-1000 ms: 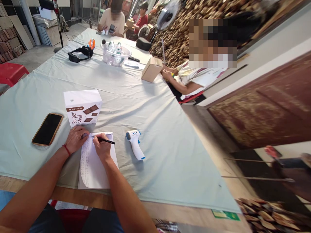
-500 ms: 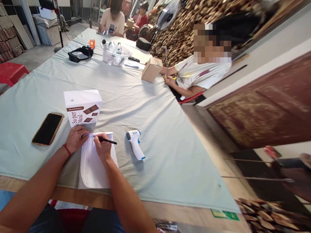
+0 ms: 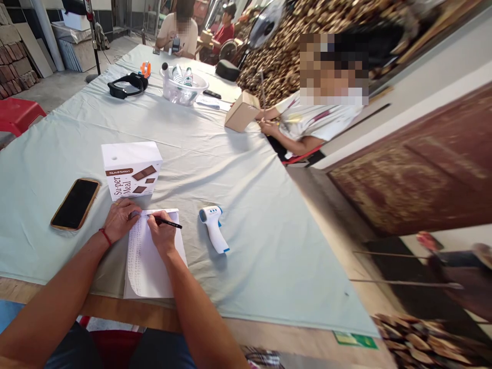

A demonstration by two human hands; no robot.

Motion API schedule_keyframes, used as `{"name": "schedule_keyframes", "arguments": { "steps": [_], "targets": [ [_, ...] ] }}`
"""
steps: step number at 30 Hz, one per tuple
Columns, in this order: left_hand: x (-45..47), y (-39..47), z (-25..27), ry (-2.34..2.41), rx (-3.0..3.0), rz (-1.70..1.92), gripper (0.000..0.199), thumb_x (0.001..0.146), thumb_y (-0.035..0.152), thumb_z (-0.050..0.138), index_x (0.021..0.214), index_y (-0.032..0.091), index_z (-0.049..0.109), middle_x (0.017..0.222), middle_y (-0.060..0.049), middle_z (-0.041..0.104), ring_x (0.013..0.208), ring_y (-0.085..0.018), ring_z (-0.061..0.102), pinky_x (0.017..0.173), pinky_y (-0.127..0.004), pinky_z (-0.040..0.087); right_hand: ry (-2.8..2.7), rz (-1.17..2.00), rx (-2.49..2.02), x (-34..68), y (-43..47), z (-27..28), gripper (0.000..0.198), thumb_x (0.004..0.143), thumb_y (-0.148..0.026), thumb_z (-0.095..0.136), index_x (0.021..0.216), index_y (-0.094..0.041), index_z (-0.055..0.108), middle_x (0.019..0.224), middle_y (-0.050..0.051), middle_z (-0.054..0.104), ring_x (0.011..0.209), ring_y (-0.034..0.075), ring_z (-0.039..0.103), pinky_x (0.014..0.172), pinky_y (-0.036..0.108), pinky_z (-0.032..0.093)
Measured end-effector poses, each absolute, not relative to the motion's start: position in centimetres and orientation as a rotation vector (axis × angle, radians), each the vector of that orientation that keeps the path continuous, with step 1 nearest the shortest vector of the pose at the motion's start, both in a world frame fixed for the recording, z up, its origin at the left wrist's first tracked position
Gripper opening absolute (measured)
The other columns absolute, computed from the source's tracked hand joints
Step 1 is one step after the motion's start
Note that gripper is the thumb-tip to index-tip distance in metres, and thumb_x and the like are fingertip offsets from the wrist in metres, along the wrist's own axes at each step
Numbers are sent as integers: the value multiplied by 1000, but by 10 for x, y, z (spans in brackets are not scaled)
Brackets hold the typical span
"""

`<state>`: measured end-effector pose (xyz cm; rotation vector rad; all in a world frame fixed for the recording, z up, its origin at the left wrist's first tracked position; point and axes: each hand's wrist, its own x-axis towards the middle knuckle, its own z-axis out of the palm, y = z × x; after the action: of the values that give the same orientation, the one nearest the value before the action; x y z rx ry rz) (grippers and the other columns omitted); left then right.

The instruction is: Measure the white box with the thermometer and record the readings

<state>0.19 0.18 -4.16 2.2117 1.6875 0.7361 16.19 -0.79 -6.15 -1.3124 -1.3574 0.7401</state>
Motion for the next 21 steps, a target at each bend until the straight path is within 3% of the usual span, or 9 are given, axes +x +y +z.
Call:
{"name": "schedule_keyframes", "arguments": {
  "steps": [21],
  "targets": [
    [1,2,-40,1688,2219,722,16,85,19,61,94,22,74,97,-8,69,104,-29,58,89,-45,48,-1336,753,-1309,162,-9,-59,14,73,-35,54,65,-24,57,63,-1,61,64,18,55,66,32,49]
  ]
}}
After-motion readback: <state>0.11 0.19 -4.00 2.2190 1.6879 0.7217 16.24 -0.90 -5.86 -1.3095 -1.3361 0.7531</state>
